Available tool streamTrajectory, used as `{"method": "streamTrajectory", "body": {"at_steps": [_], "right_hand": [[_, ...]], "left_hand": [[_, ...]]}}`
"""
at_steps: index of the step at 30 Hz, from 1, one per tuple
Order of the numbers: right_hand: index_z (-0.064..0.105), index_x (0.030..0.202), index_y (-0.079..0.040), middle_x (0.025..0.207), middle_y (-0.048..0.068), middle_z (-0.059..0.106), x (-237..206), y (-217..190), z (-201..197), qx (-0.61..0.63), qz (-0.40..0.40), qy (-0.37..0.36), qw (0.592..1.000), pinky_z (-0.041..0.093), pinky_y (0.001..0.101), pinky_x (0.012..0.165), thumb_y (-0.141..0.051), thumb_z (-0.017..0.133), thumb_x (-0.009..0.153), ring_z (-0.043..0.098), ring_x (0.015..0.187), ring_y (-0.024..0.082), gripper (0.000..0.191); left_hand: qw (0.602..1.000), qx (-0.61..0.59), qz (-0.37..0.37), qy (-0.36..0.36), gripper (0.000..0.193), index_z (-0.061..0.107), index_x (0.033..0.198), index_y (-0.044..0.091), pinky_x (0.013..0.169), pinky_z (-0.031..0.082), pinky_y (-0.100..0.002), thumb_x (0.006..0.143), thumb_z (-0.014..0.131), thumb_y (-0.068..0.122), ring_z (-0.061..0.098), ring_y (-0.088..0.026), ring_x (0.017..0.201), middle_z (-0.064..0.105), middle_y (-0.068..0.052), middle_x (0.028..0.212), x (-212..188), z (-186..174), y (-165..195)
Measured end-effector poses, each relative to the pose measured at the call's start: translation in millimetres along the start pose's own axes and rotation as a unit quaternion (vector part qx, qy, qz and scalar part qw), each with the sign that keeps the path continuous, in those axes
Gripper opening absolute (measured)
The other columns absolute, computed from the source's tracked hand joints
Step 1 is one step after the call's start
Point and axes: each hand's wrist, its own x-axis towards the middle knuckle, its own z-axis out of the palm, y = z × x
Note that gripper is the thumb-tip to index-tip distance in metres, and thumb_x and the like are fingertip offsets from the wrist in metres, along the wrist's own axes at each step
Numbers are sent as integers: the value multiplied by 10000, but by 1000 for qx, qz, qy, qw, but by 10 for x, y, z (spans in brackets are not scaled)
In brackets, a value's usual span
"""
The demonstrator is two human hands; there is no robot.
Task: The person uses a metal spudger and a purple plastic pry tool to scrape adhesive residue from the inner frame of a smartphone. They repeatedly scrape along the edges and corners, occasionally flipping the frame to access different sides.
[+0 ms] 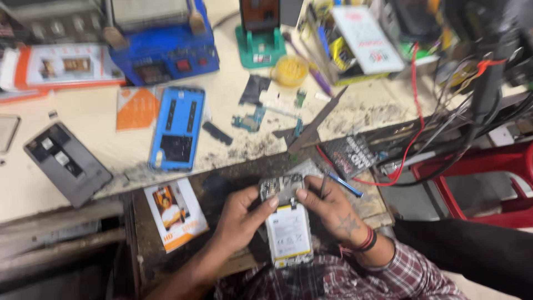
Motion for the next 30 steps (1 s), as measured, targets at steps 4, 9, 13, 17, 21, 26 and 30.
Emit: {"method": "streamTrajectory", "body": {"at_steps": [4, 9, 13, 17, 21, 26, 30], "right_hand": [[663, 1132, -19, 1017, -18, 660, -22, 69, -42, 39, -30, 1, 999, 489, 240, 847, -229, 628, 1035, 573, 956, 57, 233], [654, 1091, -22, 828, -34, 588, -19, 211, -137, 161, 19, 40, 986, 399, 222, 624, -216, 614, 1051, 502, 712, 50, 203], [616, 933, -28, 749, 39, 638, -41, 272, -231, 161, 21, 79, 984, 372, 249, 551, -266, 570, 1080, 500, 613, 90, 283], [613, 913, -22, 724, -1, 576, -124, 143, -199, 106, -86, 132, 982, 363, 230, 581, -233, 587, 1138, 462, 609, 57, 310], [640, 1001, -5, 866, -5, 645, -161, -165, -91, -53, -106, 118, 986, 445, 196, 748, -158, 593, 1037, 567, 798, 32, 164], [658, 1032, -20, 888, -1, 703, -50, -292, 57, -74, -3, 28, 997, 506, 211, 690, -95, 730, 916, 630, 803, 40, 156], [620, 880, -18, 797, -14, 676, -16, -193, 27, -91, 18, 7, 996, 444, 204, 614, -106, 799, 909, 574, 736, 21, 201]], "left_hand": [[998, 45, 16, 27, 255, 761, 1026, 6, 679, 522, -233, 995, 685, 248, 613, -15, 787, 755, 24, 817, -51, -26, 19], [999, -16, 29, 41, 258, 752, 1087, 4, 722, 519, -230, 1034, 667, 242, 611, -13, 836, 747, 19, 884, -71, -48, 52], [997, -19, 46, 64, 270, 747, 1136, 7, 749, 526, -223, 1041, 659, 244, 618, -11, 857, 757, 16, 921, -89, -57, 75], [995, -21, 51, 77, 277, 746, 1153, 8, 737, 526, -223, 1044, 658, 246, 631, -14, 845, 763, 8, 915, -106, -59, 94], [996, 17, 68, 61, 268, 749, 1150, 28, 715, 535, -230, 1044, 659, 257, 647, -12, 826, 770, -3, 890, -111, -42, 132], [994, 80, 64, 31, 259, 768, 1094, 57, 627, 517, -242, 1014, 678, 286, 665, -15, 727, 765, -25, 793, -91, -44, 187], [995, 81, 50, 33, 273, 768, 1076, 56, 620, 527, -246, 1016, 678, 306, 669, -12, 727, 764, -27, 782, -92, -56, 192]]}}
